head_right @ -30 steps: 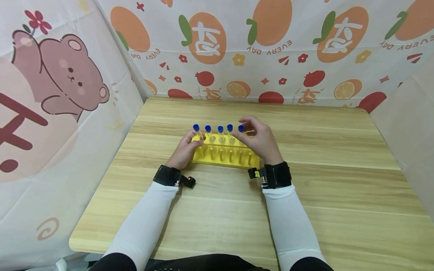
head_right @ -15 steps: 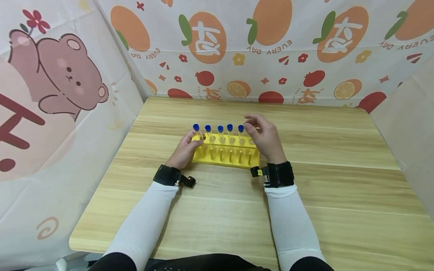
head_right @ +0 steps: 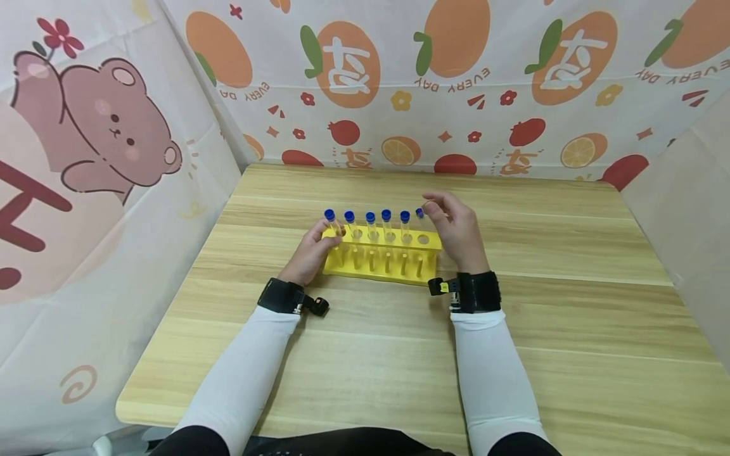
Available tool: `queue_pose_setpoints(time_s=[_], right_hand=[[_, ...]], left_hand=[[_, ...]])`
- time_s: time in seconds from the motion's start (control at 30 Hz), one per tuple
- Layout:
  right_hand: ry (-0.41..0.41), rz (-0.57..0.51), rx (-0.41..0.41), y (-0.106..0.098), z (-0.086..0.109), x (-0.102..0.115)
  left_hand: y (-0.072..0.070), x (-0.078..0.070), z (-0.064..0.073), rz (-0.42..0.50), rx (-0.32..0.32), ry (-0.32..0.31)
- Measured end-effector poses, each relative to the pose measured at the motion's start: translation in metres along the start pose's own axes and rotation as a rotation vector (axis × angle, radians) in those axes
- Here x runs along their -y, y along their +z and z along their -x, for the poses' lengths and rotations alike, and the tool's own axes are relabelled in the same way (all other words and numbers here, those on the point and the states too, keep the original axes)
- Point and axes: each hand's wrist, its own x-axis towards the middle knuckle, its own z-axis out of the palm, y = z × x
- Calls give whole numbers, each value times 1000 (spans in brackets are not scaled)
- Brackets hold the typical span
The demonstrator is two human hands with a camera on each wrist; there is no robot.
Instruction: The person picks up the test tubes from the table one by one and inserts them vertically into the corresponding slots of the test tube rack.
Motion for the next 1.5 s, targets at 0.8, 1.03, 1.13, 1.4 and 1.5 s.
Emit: queue_pose_setpoints(time_s=[0.8,1.03,1.13,1.4,1.5], right_hand=[[329,102,0,-10,-3,-23],[439,126,43,-10,-1,-35],[480,125,59,-8,0,-43],[517,129,45,-4,1,-64],[519,144,46,-3,2,-69]], left_hand=[[0,0,0,1,-8,-20],[1,-1,2,-1,-9,-10],[0,0,2,-1,-7,-13],[0,0,0,-9,-7,-16],[0,0,0,-15,-8,-15]])
